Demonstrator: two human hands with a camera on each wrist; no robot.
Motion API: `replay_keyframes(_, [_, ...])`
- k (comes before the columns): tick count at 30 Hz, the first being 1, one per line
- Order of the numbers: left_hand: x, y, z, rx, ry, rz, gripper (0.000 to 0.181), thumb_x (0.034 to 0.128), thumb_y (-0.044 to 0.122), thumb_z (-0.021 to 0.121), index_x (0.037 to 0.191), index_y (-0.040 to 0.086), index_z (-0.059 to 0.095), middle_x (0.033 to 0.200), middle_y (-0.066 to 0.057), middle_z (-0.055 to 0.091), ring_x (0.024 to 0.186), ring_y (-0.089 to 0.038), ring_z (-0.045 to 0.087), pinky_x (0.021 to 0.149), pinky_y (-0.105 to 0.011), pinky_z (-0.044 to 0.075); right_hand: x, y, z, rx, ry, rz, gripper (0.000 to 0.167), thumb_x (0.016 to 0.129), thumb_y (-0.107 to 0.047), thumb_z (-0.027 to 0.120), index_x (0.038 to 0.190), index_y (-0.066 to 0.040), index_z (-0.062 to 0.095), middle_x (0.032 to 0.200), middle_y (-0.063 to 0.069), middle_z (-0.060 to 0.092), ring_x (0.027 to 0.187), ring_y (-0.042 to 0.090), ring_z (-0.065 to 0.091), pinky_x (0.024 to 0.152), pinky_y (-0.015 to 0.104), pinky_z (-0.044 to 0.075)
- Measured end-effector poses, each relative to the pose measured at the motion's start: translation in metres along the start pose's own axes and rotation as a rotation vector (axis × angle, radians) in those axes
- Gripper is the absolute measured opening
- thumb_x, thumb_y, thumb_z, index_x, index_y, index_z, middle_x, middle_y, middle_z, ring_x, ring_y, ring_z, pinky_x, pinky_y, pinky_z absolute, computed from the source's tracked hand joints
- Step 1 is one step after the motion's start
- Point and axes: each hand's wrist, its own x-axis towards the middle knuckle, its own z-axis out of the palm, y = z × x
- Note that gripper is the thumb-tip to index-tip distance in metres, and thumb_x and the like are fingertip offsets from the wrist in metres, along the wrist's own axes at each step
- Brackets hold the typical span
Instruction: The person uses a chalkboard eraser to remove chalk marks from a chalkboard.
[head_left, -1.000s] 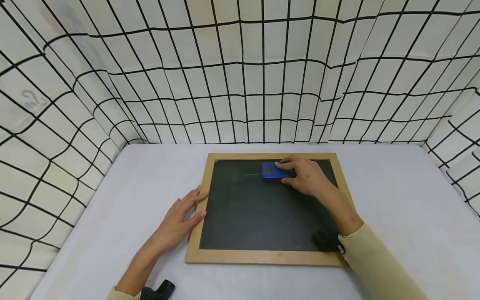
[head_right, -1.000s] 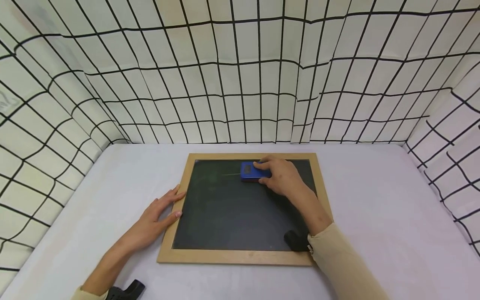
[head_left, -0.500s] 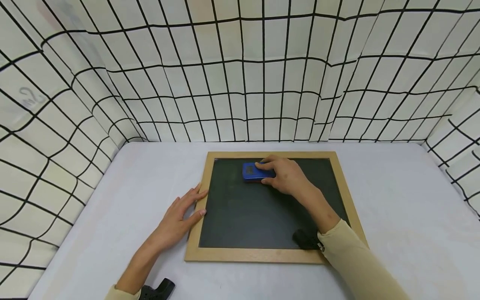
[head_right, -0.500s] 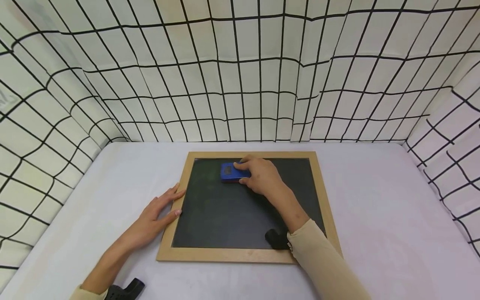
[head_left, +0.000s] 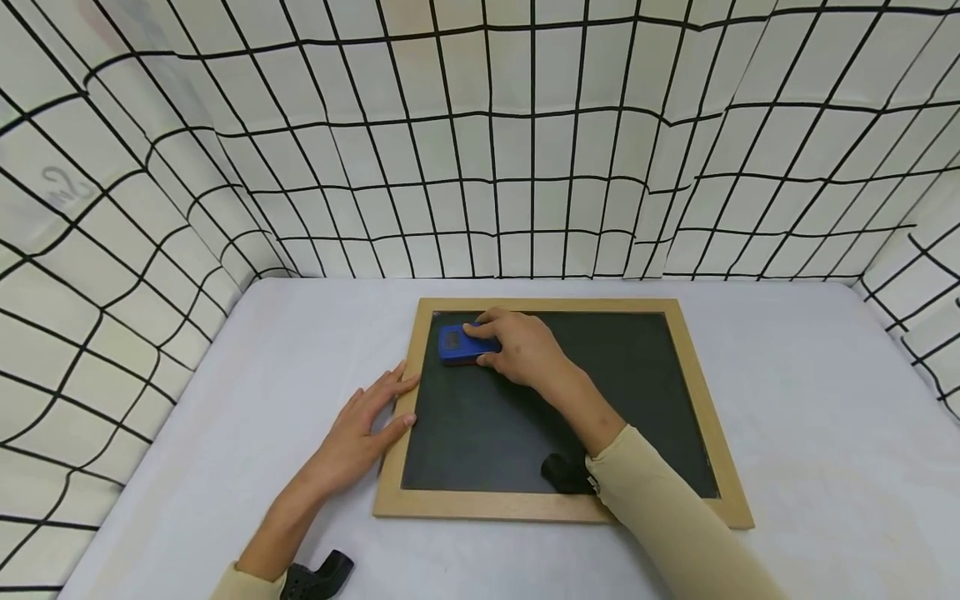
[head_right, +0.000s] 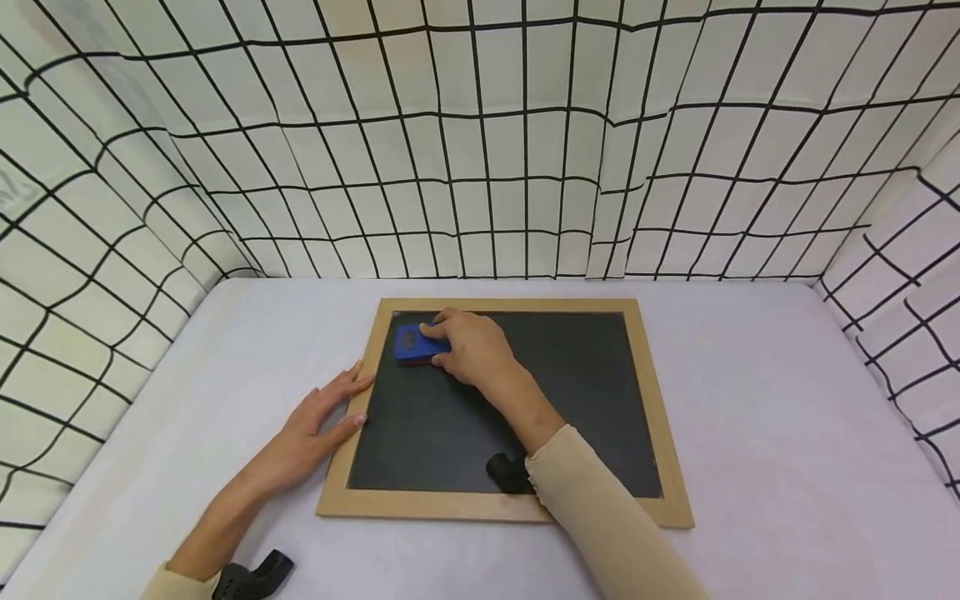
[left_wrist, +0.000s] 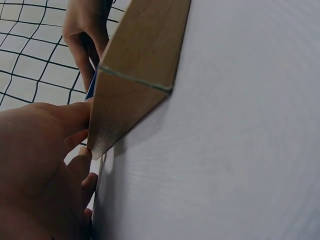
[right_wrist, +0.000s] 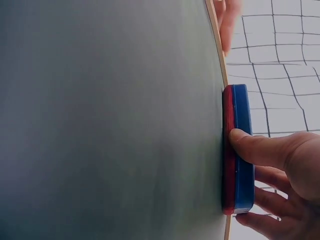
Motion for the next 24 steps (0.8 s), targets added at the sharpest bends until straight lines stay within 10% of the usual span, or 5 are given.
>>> replay_keyframes(24, [-0.001,0.0006,-0.0011,-0.007,0.004,0.001,0.055,0.1063,0.033,0.059,0.158,0.019,0.046,0.173,-0.015,0.027,0.162,-0.042,0.018,0.128,-0.07,0.002,-0.0021,-0.0063,0.005,0.021,0.035,-0.012,0.054,0.098,-0.03,0.073,0.15,-0.03,0.057,0.157,0.003,0.054,0.142,0.03,0.057,0.119,0.05,0.045])
